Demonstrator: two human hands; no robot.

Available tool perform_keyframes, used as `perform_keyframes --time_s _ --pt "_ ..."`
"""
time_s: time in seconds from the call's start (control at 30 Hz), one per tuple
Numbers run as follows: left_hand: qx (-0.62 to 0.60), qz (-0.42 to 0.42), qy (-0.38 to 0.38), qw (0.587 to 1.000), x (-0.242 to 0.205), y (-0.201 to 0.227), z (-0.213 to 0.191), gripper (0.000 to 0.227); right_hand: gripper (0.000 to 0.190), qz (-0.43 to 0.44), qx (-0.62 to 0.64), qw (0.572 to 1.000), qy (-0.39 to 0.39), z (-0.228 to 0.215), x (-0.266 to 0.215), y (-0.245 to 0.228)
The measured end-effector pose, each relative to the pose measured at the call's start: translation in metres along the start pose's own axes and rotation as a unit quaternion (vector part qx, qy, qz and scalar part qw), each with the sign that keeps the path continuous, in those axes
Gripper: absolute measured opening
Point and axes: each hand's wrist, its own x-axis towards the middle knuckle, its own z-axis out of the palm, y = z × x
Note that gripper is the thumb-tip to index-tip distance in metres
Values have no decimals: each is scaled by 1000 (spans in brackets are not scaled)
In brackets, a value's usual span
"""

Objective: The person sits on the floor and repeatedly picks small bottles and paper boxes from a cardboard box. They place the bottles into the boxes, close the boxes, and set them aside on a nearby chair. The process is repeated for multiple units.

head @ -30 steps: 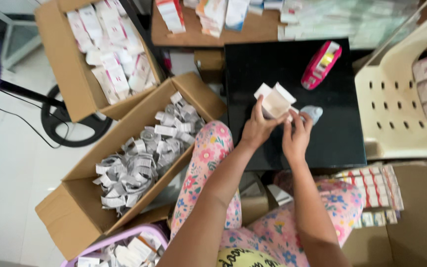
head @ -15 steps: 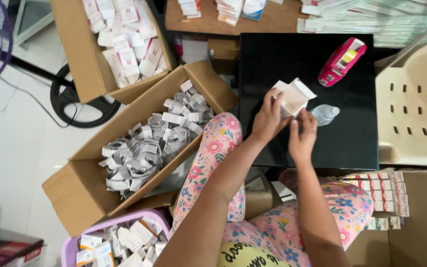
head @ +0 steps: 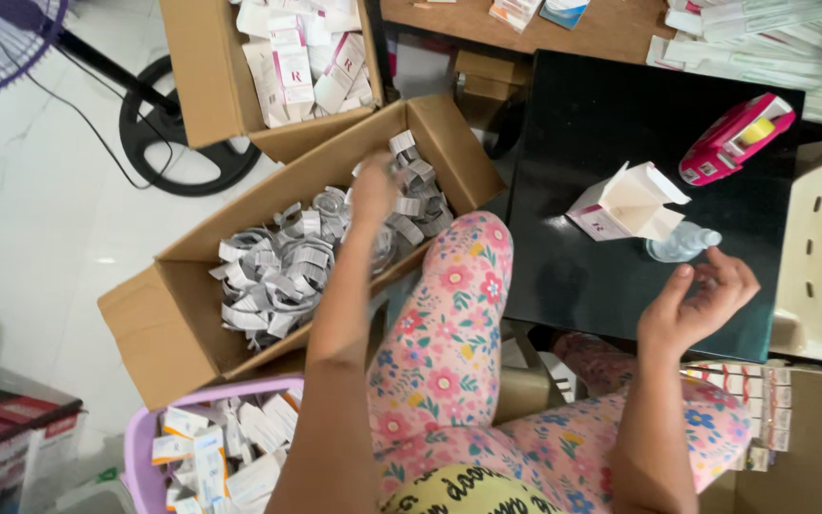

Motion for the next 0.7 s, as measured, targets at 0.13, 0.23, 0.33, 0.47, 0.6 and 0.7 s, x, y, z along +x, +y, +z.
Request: perform_keyframes --time_s 0.13,0.23,0.33,0.47,0.6,0.7 --pt "67 -135 -83 985 -1 -134 9 25 23 -35 43 998 -28 27 11 -39" --pt "101 -171 -50 979 6 -188 17 20 24 -40 120 990 -67 76 17 -67" --pt "90 -174 -39 980 9 -206 34 21 22 38 223 970 -91 156 9 -92" --pt "138 -218 -54 965 13 -218 50 24 22 205 444 857 -163 290 -45 -121" --pt "160 -110 67 979 -3 -232 56 63 35 290 324 840 -324 344 -110 -110" --pt "125 -389 -33 912 -16 -238 63 98 36 352 312 806 -360 354 -116 -77"
